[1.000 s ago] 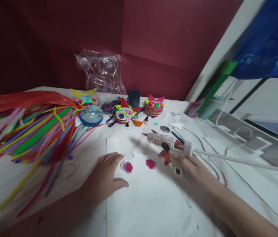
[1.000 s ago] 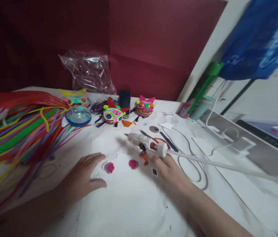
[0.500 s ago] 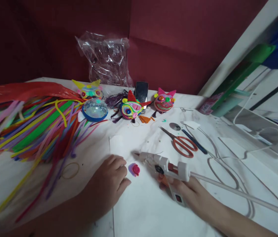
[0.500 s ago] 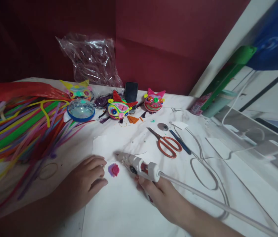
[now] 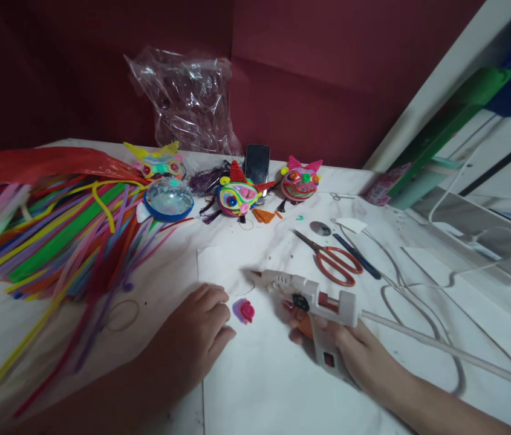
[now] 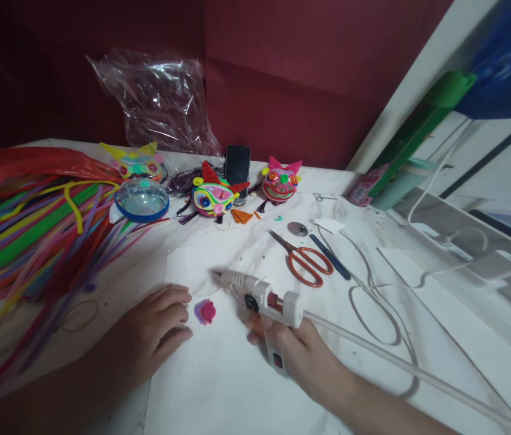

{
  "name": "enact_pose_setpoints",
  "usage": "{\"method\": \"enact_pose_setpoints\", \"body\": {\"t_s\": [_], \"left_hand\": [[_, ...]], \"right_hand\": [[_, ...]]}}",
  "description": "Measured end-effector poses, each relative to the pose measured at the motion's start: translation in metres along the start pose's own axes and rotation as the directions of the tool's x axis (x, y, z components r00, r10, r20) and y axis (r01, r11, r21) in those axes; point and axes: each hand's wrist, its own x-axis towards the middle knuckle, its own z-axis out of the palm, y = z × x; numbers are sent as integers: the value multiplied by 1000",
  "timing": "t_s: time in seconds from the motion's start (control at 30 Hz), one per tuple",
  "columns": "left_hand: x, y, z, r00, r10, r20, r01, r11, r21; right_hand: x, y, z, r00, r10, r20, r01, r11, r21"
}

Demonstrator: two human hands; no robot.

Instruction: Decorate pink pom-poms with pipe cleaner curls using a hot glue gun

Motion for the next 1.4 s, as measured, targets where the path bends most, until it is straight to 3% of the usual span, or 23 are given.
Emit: {"method": "enact_pose_setpoints", "body": {"t_s": [0.2,0.5,0.67,0.97,1.2,1.4], "left_hand": [[-2,0,-1,1000,-22,11,23,999,-32],[1,0,-2,1000,-13,17,13,1000,-23],[0,-2,-2,1000,0,14,0,1000,-3],[-1,-4,-3,1000,17,21,-17,999,33],[-2,-5,2,1000,-1,-11,1,1000,-4],[-2,-4,5,999,36,38,-35,999,-21]], "right_hand": [[5,3,-7,965,-174,-196,207,964,167],[7,6,-10,946,-183,-268,229,962,150],[9,4,-10,917,-163,-363,234,959,160],[11,-12,-3,911,-76,-406,210,932,296],[12,-4,-8,913,-109,-393,215,947,237],[12,-3,-8,923,-89,-374,190,951,244]]}}
